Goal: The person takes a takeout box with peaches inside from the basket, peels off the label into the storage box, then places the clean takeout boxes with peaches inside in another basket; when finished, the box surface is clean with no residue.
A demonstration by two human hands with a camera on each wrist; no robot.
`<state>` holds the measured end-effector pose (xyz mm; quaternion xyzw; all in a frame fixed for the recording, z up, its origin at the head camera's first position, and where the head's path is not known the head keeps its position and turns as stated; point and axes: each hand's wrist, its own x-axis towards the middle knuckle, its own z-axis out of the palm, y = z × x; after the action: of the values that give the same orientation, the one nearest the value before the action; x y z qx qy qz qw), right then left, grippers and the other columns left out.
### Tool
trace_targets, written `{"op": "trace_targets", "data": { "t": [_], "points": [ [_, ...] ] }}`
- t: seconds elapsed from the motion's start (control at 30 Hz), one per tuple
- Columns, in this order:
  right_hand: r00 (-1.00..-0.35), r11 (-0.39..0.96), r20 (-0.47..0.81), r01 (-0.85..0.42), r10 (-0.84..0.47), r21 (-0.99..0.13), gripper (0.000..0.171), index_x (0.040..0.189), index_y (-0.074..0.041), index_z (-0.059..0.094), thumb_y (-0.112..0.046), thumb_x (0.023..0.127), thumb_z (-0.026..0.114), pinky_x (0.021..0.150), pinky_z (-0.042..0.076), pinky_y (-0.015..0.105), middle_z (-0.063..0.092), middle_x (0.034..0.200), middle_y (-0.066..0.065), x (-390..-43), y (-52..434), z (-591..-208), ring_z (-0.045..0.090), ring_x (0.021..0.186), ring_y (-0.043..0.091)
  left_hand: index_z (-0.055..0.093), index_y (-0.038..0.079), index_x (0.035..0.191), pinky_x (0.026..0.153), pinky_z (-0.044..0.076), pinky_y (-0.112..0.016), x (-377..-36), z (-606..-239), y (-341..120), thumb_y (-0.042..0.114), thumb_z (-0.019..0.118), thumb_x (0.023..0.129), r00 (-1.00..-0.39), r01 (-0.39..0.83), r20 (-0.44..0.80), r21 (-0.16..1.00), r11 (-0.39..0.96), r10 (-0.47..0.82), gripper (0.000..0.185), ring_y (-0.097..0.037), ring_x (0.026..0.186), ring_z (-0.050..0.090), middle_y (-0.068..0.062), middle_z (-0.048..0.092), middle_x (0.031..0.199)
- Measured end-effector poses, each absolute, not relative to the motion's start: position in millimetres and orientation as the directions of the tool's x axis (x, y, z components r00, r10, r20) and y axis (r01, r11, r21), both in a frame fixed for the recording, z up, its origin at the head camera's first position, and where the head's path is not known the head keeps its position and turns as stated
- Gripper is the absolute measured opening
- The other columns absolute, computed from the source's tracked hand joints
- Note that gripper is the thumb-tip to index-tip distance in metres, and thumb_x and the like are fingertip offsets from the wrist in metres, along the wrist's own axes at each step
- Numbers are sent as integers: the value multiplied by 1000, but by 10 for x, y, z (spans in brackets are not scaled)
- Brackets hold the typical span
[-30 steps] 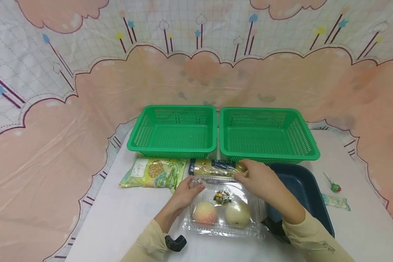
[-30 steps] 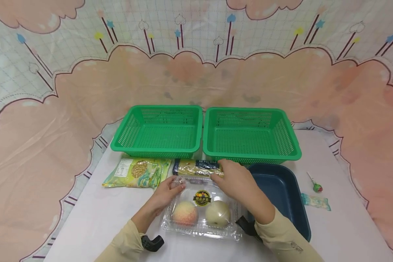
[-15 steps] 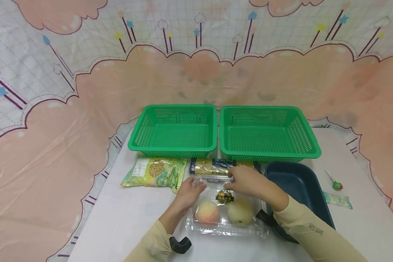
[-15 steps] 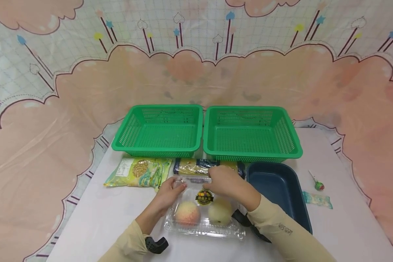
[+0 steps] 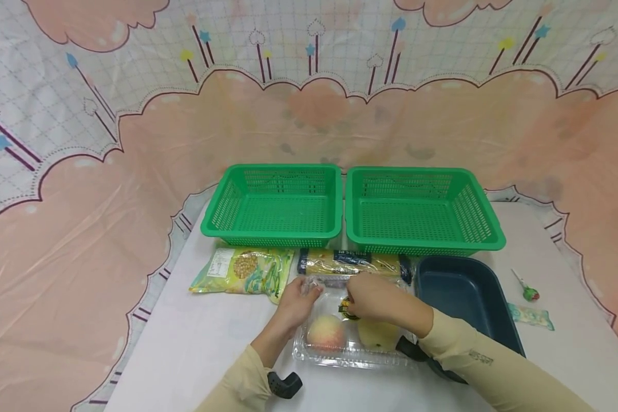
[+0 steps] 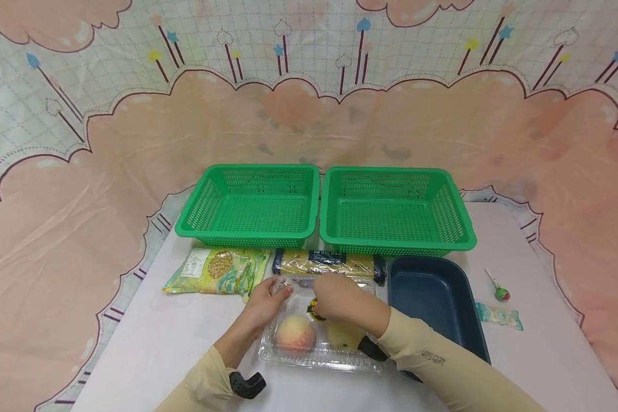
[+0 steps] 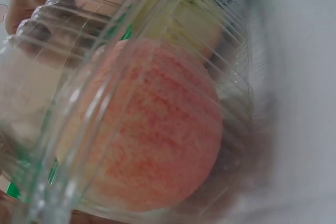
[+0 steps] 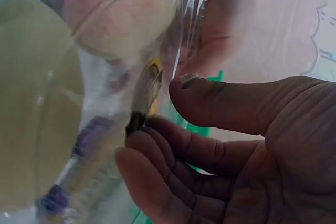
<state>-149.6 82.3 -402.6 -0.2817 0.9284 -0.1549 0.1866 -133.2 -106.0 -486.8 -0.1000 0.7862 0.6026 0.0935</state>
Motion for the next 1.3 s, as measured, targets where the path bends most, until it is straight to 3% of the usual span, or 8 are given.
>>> {"op": "trace_targets", "data": {
  "t": [0.13,0.3,0.53,0.77,0.97,1.3],
  "points": [
    [-811,821,-245,-422,-532,-385,48,55,-17,41,1,86,73,48,25,22,33,55,-6,-1500,811,-4022,30,50,10,40,-17,149,119,35,-66,-1365,-4852,-1086,15,64,102,-956,-291,-288,923,254,-47,62,-56,148,33,-39,40,155],
    [-841,842,-221,-401,-495,-360,38,61,-12,49,2,86,72,53,36,26,53,72,4,-1506,812,-4014,43,60,16,44,-17,146,116,41,-64,-1398,-4838,-1113,17,64,103,-958,-280,-285,924,259,-21,58,-55,143,42,-39,45,150],
    [-848,841,-190,-411,-494,-352,40,59,-14,44,10,82,66,50,34,25,47,66,1,-1535,798,-4090,40,58,15,45,-15,145,117,40,-63,-1391,-4847,-1116,18,65,103,-961,-273,-277,927,257,-22,58,-53,142,44,-37,48,149],
    [-847,839,-149,-453,-511,-301,38,60,-14,44,15,78,60,48,34,26,47,64,1,-1551,780,-4108,39,57,16,52,-13,140,111,47,-59,-1389,-4862,-1108,18,66,102,-962,-270,-273,924,270,-27,50,-46,132,55,-31,59,138],
    [-836,837,-122,-506,-536,-208,40,58,-14,45,14,81,62,48,38,31,50,63,2,-1583,752,-4150,41,57,17,51,-13,142,113,45,-60,-1382,-4847,-1108,18,66,102,-962,-269,-272,924,273,-30,52,-48,135,53,-33,57,141],
    [-834,842,-166,-486,-527,-233,36,60,-12,49,14,80,64,48,37,30,50,63,3,-1571,732,-4121,43,57,18,51,-12,142,116,41,-64,-1368,-4846,-1113,20,66,102,-965,-259,-262,923,286,-29,52,-50,139,49,-33,56,143]
  ]
}}
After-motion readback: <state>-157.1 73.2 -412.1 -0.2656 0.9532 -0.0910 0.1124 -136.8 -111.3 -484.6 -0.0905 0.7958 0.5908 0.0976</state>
